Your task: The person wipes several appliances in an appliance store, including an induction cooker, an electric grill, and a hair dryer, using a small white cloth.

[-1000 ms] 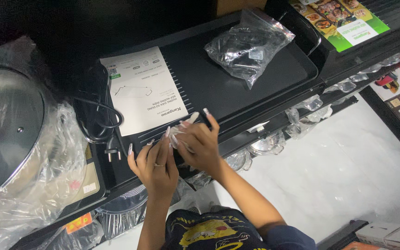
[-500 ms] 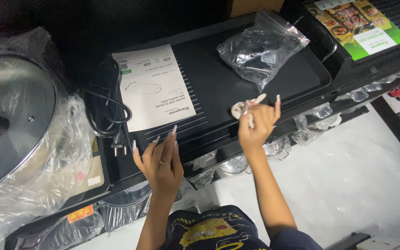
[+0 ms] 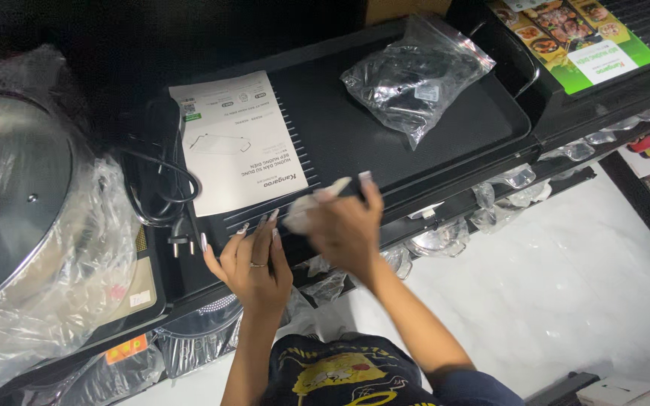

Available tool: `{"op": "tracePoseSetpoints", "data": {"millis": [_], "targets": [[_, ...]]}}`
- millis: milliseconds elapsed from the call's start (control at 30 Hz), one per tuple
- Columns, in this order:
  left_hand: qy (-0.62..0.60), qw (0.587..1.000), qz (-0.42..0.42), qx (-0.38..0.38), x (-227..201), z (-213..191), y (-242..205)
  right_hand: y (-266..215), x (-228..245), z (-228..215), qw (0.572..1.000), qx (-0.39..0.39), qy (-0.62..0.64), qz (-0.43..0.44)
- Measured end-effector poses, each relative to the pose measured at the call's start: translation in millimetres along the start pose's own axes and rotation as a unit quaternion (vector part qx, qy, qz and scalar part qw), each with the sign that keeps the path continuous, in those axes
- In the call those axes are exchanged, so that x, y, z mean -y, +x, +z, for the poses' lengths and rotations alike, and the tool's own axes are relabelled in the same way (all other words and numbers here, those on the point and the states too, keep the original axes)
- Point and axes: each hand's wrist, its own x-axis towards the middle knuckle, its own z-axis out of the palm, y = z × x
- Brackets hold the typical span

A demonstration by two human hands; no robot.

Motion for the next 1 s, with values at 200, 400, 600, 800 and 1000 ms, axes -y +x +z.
{"op": "tracePoseSetpoints", "data": {"millis": [200,400,600,800,1000], "targets": [[0.003,1.0,0.019,0.014,6.7,1.0,-2.2,-3.6,-41.1,-35.7,0.989,-0.05,-0.083,0.116],[0.001,1.0,0.019,0.001,4.0,-3.8,-0.5,-5.3,2.0,12.4,0.988,-0.076,-0.032,0.129],[0.007,1.0,0.024,0.015,7.1,-2.5,-0.6,0.0,23.4,14.3,0.989,-0.03,0.027,0.142],[0.029,0.997,0.075,-0.008,13.2,1.1,3.4,-7.9,19.5,15.5,0.983,-0.057,0.097,0.144],[0.009,0.995,0.101,0.001,23.4,-0.7,9.2,-6.6,36.3,23.8,0.985,-0.019,0.062,0.163]]}}
